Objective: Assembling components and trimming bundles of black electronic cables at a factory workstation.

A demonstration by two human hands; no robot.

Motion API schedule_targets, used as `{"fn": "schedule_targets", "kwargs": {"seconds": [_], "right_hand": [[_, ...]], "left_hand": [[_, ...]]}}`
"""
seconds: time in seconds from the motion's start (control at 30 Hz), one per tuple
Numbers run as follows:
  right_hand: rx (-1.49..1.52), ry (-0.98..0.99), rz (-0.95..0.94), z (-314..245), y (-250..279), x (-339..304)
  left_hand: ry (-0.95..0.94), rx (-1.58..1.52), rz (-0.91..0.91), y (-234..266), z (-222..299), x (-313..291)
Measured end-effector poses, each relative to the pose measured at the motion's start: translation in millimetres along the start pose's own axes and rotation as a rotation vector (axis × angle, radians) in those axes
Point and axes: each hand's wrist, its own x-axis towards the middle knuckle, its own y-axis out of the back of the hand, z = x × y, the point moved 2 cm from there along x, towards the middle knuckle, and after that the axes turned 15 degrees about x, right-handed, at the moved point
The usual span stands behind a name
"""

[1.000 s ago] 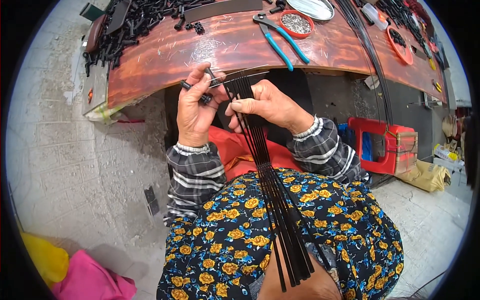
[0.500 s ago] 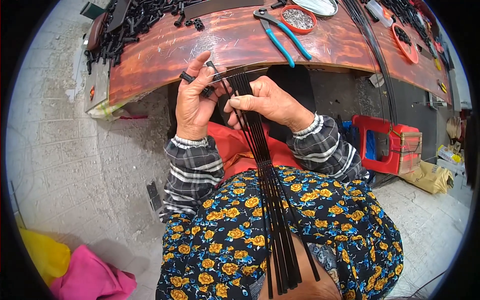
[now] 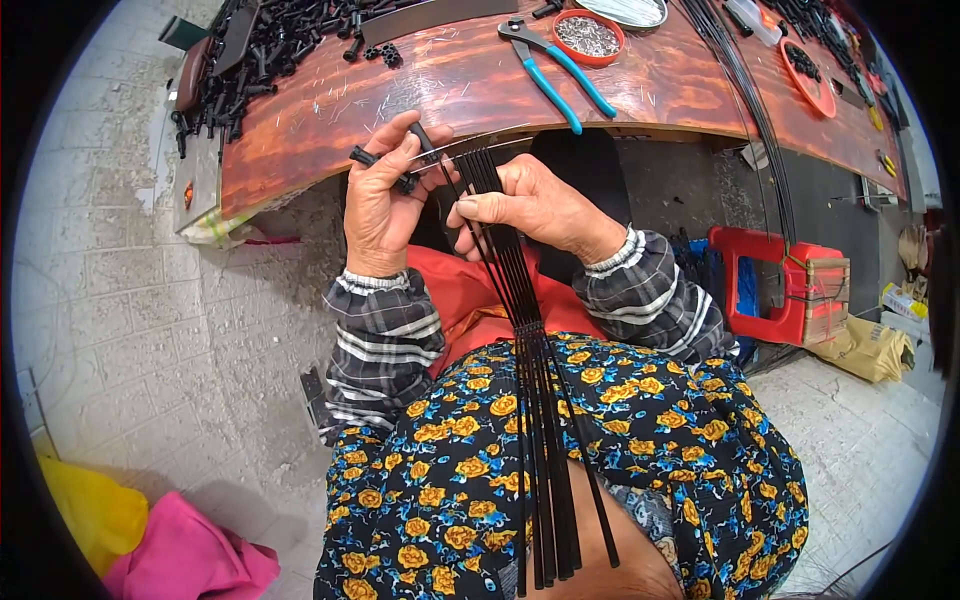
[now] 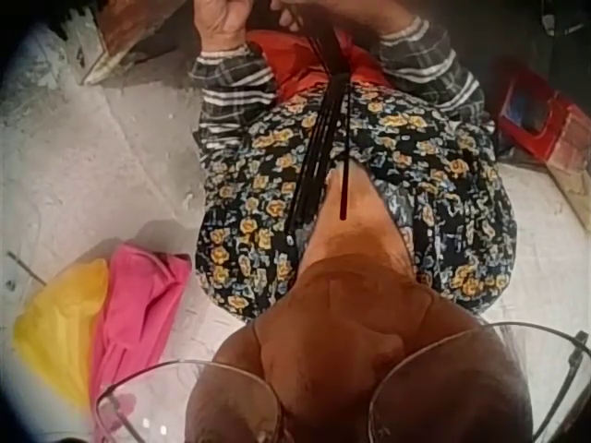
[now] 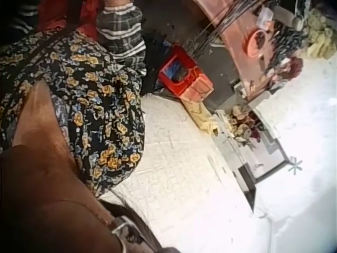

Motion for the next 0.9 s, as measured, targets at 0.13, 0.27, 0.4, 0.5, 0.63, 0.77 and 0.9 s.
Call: {"fn": "schedule_targets", "kwargs": {"seconds": [0.13,0.27,0.4,0.5,0.63,0.77,0.9], "right_hand": [[-0.003,0.003,-0.008,0.5,0.3,0.0],[-0.022,0.011,-0.019,-0.5,0.1,-0.6],[-0.028,0.012,-0.025,0.5,1.0,-0.6],[-0.031,0.010,-0.016,-0.2,0.3,-1.0],[-0.053,0.002,-0.015,-1.5,-0.1,-1.4],[-0.020,0.010,-0.018,-1.4,0.7,-1.5],[-0.028,0.009,-0.017,-1.8,1.5,-1.2]], "left_hand": [[-0.012,0.034,-0.020,7.2,-1.2,2.7],[-0.028,0.020,-0.038,8.1,-2.6,4.8],[-0.036,-0.001,-0.076,8.0,-2.7,5.1],[-0.031,0.024,-0.027,6.4,-2.7,4.9],[-0.007,0.020,-0.050,5.7,0.3,3.2],[-0.002,0.067,-0.074,4.8,2.7,2.1],[-0.017,0.069,-0.071,5.5,0.3,4.0]]}}
